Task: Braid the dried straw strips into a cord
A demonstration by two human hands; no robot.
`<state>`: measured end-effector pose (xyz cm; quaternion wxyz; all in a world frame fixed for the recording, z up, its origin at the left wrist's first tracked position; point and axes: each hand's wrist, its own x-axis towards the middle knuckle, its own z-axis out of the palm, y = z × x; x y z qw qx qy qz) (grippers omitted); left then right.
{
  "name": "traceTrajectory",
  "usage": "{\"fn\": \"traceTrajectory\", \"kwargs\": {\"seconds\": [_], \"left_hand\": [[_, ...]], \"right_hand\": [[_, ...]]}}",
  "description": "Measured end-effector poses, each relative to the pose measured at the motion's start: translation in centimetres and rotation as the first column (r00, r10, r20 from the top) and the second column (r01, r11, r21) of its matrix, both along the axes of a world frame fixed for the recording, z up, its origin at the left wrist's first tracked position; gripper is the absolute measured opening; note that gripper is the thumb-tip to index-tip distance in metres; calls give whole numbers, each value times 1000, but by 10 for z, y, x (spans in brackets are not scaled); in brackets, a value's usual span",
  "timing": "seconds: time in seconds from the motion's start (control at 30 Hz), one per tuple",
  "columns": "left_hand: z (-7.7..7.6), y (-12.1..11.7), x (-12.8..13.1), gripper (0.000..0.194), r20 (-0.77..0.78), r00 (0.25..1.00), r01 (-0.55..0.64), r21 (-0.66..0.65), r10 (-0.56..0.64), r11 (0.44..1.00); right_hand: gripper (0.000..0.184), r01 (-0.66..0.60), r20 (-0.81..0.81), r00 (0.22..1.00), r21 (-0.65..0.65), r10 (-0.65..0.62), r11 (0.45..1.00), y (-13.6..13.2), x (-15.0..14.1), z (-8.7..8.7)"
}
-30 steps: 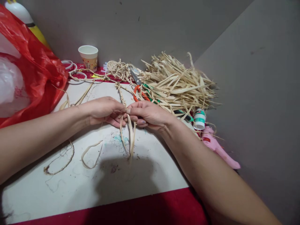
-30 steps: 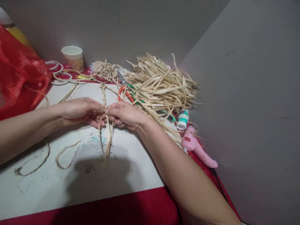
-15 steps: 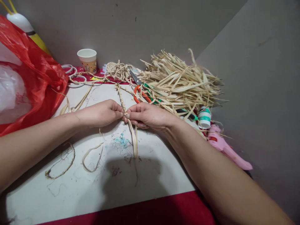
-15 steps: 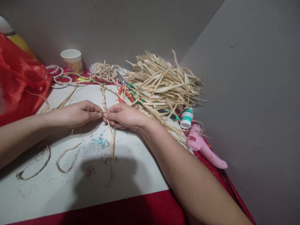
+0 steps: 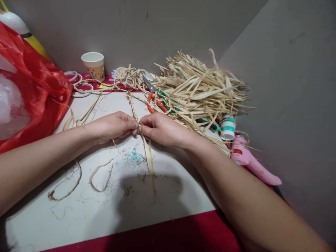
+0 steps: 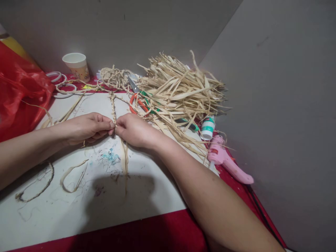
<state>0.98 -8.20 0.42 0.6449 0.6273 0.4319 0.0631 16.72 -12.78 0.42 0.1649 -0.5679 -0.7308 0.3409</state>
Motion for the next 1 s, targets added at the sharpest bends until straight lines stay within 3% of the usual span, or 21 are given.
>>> {"fn": "traceTrajectory", "kwargs": {"seconds": [0.17, 0.3, 0.43, 0.57, 0.73, 0.83, 0.93, 1.0], "left_hand": [[0, -2, 0, 21, -13, 1000, -24, 103, 25, 994], [-2, -4, -2, 22, -34, 999, 10, 197, -4, 980], [-5, -4, -4, 24, -2, 1000, 5, 215, -4, 977], [-4, -6, -2, 28, 77, 995, -70, 98, 63, 993], [-1, -10, 2, 33, 126, 976, -161, -141, 179, 977], [-1, -12, 2, 33, 148, 967, -173, -222, 209, 960], [0, -10, 0, 33, 174, 963, -159, -246, 205, 956], [2, -8, -1, 26, 187, 964, -140, -241, 187, 960]], "right_hand": [[18, -33, 7, 999, -53, 33, 998, -3, 5, 9], [17, 65, 24, 998, -129, -63, 989, -4, 11, 19], [21, 94, -120, 986, -196, -119, 976, -7, 5, 21], [22, 141, -131, 978, -172, -165, 975, -13, -11, 13], [21, 146, 191, 969, 83, -159, 986, -20, -21, 9], [24, 106, 340, 929, 139, -148, 985, -25, -23, 11], [24, 12, 358, 932, 132, -59, 991, -32, -26, 15], [21, -113, 303, 949, 58, 90, 992, -37, -26, 23]]}}
